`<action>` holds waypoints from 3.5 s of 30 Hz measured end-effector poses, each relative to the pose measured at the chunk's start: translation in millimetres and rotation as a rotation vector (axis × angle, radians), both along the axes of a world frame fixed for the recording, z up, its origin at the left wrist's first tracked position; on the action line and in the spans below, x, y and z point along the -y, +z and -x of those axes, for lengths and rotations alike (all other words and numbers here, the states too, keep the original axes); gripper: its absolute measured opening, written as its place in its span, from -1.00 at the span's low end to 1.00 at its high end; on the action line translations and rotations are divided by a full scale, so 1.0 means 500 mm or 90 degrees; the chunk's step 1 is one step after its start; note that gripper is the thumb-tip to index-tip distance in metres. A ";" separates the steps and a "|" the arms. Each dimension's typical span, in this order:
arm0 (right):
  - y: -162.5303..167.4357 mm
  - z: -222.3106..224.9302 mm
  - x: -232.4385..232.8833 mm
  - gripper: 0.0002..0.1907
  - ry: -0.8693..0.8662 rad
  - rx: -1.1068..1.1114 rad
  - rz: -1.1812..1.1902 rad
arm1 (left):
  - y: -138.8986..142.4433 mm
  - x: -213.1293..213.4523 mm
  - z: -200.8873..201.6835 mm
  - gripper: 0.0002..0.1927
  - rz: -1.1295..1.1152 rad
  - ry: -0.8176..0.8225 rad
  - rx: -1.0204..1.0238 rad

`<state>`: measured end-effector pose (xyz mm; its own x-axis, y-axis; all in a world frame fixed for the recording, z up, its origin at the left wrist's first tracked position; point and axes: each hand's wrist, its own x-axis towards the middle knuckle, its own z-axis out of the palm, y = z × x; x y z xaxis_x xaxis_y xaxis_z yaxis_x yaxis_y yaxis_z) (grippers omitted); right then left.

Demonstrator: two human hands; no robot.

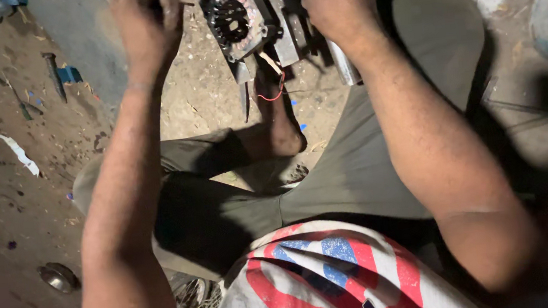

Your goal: The person sits on the floor and repeatedly strikes a cylindrical electrical component with a hammer while holding it steady with the other hand. The component is rotated and repositioned several times during the process.

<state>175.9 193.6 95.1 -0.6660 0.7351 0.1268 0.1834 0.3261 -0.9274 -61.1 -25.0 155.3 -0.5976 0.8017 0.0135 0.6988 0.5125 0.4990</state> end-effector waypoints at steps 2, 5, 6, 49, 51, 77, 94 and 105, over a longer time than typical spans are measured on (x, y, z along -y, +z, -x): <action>0.022 -0.004 -0.005 -0.60 0.004 0.094 0.191 | 0.015 0.029 -0.009 -0.89 -0.193 -0.011 0.130; 0.058 -0.006 -0.008 -0.64 0.012 0.113 0.262 | 0.003 0.053 -0.033 -0.75 -0.261 0.249 0.431; 0.069 -0.004 -0.007 -0.66 0.014 0.097 0.249 | -0.008 0.057 -0.041 -0.75 -0.270 0.263 0.454; 0.175 0.024 0.006 -0.79 0.092 0.158 0.285 | -0.144 -0.073 -0.124 -0.85 -0.492 0.201 0.394; 0.185 0.025 0.013 -0.78 0.108 0.129 0.252 | -0.130 -0.076 -0.131 -0.87 -0.471 0.183 0.294; 0.308 0.101 0.107 -0.73 0.308 0.156 -0.295 | -0.129 -0.080 -0.134 -0.74 -0.498 0.142 0.042; 0.296 0.084 0.109 -0.69 0.264 0.185 -0.107 | -0.126 -0.072 -0.129 -0.85 -0.363 0.185 0.177; 0.215 0.040 0.044 -0.80 0.251 0.039 0.032 | -0.110 -0.070 -0.118 -0.85 -0.358 0.156 0.302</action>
